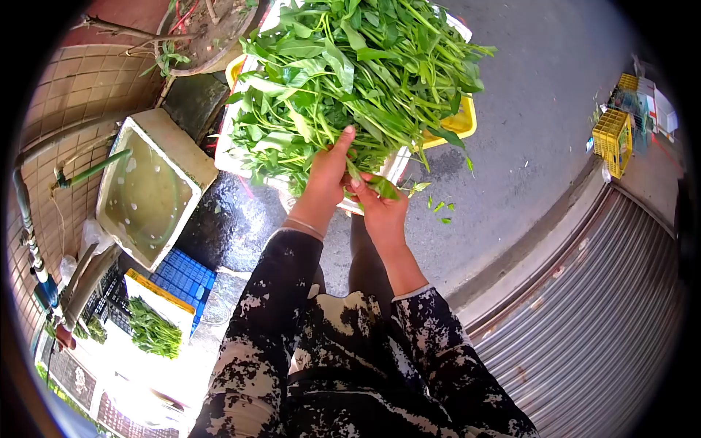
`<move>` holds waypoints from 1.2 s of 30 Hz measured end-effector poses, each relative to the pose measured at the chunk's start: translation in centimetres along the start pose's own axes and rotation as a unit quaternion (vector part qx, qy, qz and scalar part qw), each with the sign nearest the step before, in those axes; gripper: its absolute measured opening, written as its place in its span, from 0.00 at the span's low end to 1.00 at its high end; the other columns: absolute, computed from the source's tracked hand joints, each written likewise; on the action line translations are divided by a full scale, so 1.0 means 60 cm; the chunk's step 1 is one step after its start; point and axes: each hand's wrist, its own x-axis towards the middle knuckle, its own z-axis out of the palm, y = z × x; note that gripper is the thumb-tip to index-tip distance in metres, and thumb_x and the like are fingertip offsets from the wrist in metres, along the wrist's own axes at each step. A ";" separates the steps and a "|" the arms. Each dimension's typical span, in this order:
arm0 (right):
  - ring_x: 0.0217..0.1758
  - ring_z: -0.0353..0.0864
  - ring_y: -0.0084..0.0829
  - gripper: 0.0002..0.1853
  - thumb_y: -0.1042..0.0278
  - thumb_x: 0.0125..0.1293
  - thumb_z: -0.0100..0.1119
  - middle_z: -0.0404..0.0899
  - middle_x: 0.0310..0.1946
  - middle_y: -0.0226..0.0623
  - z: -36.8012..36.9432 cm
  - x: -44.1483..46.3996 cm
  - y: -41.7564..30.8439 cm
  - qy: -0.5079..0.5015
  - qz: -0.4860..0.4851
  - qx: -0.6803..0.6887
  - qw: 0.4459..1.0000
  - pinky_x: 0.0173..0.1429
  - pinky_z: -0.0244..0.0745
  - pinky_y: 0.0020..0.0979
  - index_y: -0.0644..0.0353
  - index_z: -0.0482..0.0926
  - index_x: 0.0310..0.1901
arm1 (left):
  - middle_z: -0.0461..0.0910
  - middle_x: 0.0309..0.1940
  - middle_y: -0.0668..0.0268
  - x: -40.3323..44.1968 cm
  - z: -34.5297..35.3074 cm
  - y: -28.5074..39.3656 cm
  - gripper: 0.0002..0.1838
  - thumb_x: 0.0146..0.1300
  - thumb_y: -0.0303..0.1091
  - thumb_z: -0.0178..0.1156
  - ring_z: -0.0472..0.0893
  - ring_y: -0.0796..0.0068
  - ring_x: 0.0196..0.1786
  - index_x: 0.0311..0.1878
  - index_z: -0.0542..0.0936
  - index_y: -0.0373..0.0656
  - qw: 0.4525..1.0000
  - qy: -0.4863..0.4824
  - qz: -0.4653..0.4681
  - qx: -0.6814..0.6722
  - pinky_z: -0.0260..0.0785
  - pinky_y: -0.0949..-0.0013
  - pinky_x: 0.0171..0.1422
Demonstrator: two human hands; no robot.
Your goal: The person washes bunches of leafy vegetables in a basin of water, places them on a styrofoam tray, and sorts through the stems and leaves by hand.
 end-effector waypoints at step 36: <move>0.23 0.79 0.38 0.05 0.68 0.52 0.56 0.78 0.25 0.36 -0.020 0.073 -0.024 -0.053 -0.204 -0.651 0.729 0.25 0.72 0.36 0.55 0.74 0.32 | 0.69 0.29 0.67 -0.010 -0.039 -0.037 0.12 0.64 0.44 0.48 0.72 0.69 0.33 0.36 0.71 0.46 0.981 -0.030 -0.079 -0.173 0.69 0.59 0.41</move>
